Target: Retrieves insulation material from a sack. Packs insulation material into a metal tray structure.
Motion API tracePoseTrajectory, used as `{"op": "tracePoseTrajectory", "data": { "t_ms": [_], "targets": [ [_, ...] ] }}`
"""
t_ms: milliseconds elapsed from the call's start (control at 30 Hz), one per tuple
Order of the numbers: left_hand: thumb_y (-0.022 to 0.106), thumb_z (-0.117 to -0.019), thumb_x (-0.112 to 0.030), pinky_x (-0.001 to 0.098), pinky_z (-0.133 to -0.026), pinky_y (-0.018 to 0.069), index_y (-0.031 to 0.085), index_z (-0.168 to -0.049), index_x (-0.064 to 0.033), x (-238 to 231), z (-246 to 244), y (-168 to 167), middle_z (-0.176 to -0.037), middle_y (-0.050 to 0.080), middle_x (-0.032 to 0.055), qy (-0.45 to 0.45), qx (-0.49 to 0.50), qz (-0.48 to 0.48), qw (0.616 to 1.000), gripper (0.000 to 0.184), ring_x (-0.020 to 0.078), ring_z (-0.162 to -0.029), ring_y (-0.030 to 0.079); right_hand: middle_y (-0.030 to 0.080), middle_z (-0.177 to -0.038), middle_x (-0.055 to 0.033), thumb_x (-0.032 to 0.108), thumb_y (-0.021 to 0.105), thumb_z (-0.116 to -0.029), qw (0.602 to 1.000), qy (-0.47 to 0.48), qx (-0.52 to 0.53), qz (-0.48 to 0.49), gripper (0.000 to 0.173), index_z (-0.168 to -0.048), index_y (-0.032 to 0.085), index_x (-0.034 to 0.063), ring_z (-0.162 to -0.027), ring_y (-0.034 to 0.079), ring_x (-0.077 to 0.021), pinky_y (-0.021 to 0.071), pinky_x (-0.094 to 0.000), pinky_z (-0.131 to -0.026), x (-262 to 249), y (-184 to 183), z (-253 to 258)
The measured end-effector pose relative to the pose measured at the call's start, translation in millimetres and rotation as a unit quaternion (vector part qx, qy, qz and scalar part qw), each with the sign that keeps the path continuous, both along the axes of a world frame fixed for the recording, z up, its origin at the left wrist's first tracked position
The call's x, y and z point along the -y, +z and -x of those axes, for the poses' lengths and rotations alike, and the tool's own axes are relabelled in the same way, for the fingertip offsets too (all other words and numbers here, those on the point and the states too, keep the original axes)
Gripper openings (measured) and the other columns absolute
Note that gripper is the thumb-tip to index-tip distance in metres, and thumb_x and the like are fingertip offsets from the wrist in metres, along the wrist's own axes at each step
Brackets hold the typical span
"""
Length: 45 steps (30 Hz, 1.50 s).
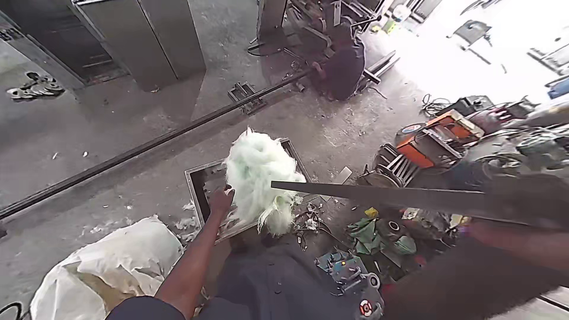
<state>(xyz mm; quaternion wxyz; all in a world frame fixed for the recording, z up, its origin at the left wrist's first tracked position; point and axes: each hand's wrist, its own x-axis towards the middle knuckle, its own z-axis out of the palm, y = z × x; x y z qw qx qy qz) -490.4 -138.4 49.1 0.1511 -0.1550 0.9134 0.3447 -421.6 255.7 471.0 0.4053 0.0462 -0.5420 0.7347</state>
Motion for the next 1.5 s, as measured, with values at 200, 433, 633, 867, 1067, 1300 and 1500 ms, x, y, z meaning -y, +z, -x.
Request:
{"op": "tracePoseTrajectory", "data": {
  "t_ms": [200,433,633,867,1067,1300,1500],
  "targets": [
    [0.071,-0.0888,-0.059,0.0618,-0.112,0.0437,0.054,-0.146,-0.0043,-19.6,45.1,-3.3,-0.142,0.058,0.0242,0.049,0.064,-0.024,0.996,0.080,0.0405,-0.134,0.056,0.044,-0.052,0.0121,0.055,0.051,-0.1035,0.989,0.081,0.057,-0.112,0.042,-0.071,0.052,0.0285,-0.044,0.045,-0.0034,0.0436,-0.0237,-0.043,17.9,-98.6,74.2],
    [0.091,-0.0614,-0.064,0.0644,-0.104,0.0498,0.043,-0.147,0.0037,-84.7,99.7,-52.2,-0.139,0.056,0.0309,0.106,0.142,-0.049,0.983,0.119,0.0467,-0.128,0.058,0.035,-0.054,0.0105,0.047,0.054,-0.1043,0.988,0.136,0.027,-0.071,0.036,-0.078,0.047,0.0239,-0.042,0.036,-0.0043,0.0373,-0.0225,-0.042,36.0,-136.9,124.9],
    [0.075,-0.0880,-0.048,0.0680,-0.096,0.0512,0.069,-0.121,0.0009,-86.8,106.5,-57.9,-0.122,0.068,0.0279,0.061,0.108,0.026,0.992,0.059,0.0458,-0.117,0.065,0.048,-0.059,0.0096,0.034,0.074,-0.0945,0.981,0.124,0.022,-0.145,0.024,-0.085,0.054,0.0255,-0.046,0.045,-0.0045,0.0434,-0.0232,-0.043,35.6,-141.6,140.4],
    [0.081,-0.0819,-0.032,0.0713,-0.092,0.0519,0.065,-0.123,-0.0030,5.4,56.0,-18.6,-0.117,0.068,0.0283,0.169,0.095,0.072,0.978,0.053,0.0482,-0.112,0.066,0.055,-0.061,0.0039,0.018,0.078,-0.0899,0.982,0.116,0.063,-0.134,0.026,-0.085,0.052,0.0209,-0.046,0.052,-0.0119,0.0489,-0.0303,-0.043,10.0,-147.4,174.9],
    [0.078,-0.0847,-0.031,0.0659,-0.098,0.0512,0.067,-0.123,-0.0041,9.5,24.3,-5.5,-0.120,0.069,0.0244,0.201,0.084,0.112,0.970,0.048,0.0425,-0.117,0.066,0.053,-0.059,0.0066,0.014,0.074,-0.0903,0.973,0.177,0.073,-0.126,0.026,-0.084,0.051,0.0234,-0.046,0.051,-0.0103,0.0494,-0.0289,-0.045,10.4,-141.3,191.2],
    [0.085,-0.0838,-0.018,0.0610,-0.104,0.0506,0.061,-0.135,-0.0010,7.2,30.2,19.6,-0.127,0.067,0.0249,0.236,-0.060,-0.037,0.969,0.059,0.0385,-0.120,0.065,0.042,-0.056,0.0086,0.026,0.058,-0.0981,0.958,0.267,0.085,-0.063,0.020,-0.080,0.051,0.0221,-0.046,0.043,-0.0065,0.0441,-0.0239,-0.047,-19.5,-82.5,191.3],
    [0.087,-0.0783,-0.004,0.0568,-0.101,0.0543,0.056,-0.138,-0.0026,-24.9,44.1,70.2,-0.131,0.064,0.0229,0.220,-0.150,-0.123,0.956,0.067,0.0358,-0.118,0.066,0.051,-0.058,0.0052,0.019,0.058,-0.0962,0.954,0.286,0.056,-0.073,0.017,-0.080,0.055,0.0194,-0.048,0.051,-0.0089,0.0490,-0.0258,-0.047,-12.2,-68.6,173.9]
  ]
}}
